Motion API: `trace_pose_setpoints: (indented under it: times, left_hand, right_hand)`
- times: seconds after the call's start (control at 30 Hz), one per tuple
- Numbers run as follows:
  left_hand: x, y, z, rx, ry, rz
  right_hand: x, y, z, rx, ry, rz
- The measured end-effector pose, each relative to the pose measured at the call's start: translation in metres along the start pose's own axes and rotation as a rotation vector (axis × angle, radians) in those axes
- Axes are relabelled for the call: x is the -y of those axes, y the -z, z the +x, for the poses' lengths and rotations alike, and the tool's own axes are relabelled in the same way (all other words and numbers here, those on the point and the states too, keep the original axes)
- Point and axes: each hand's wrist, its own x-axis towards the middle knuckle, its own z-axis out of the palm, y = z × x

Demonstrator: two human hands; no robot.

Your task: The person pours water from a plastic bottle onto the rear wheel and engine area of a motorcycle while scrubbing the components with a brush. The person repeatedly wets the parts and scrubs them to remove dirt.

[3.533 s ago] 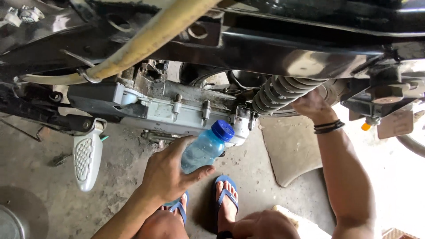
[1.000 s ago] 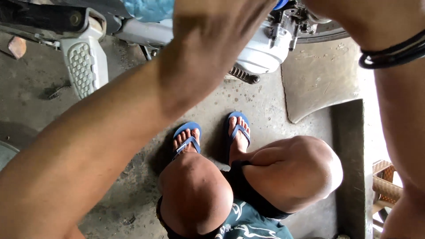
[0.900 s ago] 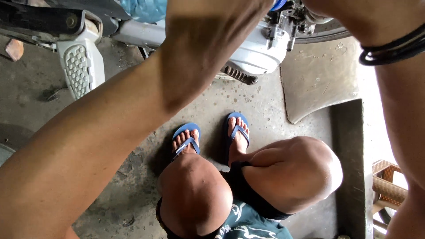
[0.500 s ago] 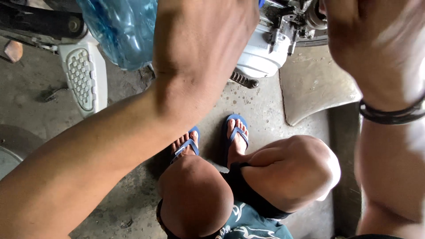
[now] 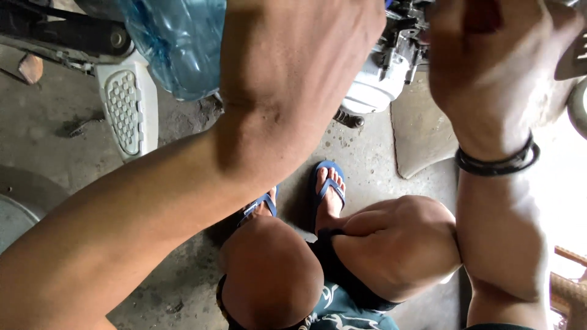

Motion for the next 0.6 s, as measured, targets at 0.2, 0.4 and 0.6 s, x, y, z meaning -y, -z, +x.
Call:
trace_pose_setpoints:
  times: [0.2, 0.4, 0.6]
  left_hand:
    - [0.005, 0.002, 0.008, 0.054, -0.050, 0.145]
    - [0.003, 0.006, 0.011, 0.083, -0.050, 0.062]
    - [0.003, 0.006, 0.017, 0.072, -0.022, 0.072]
  right_hand:
    - [0.013, -0.002, 0.011, -0.110, 0.179, 0.608]
    - [0.018, 0.000, 0.012, -0.098, 0.204, 0.691]
    - [0.009, -0.007, 0.011, -0.159, 0.260, 0.546]
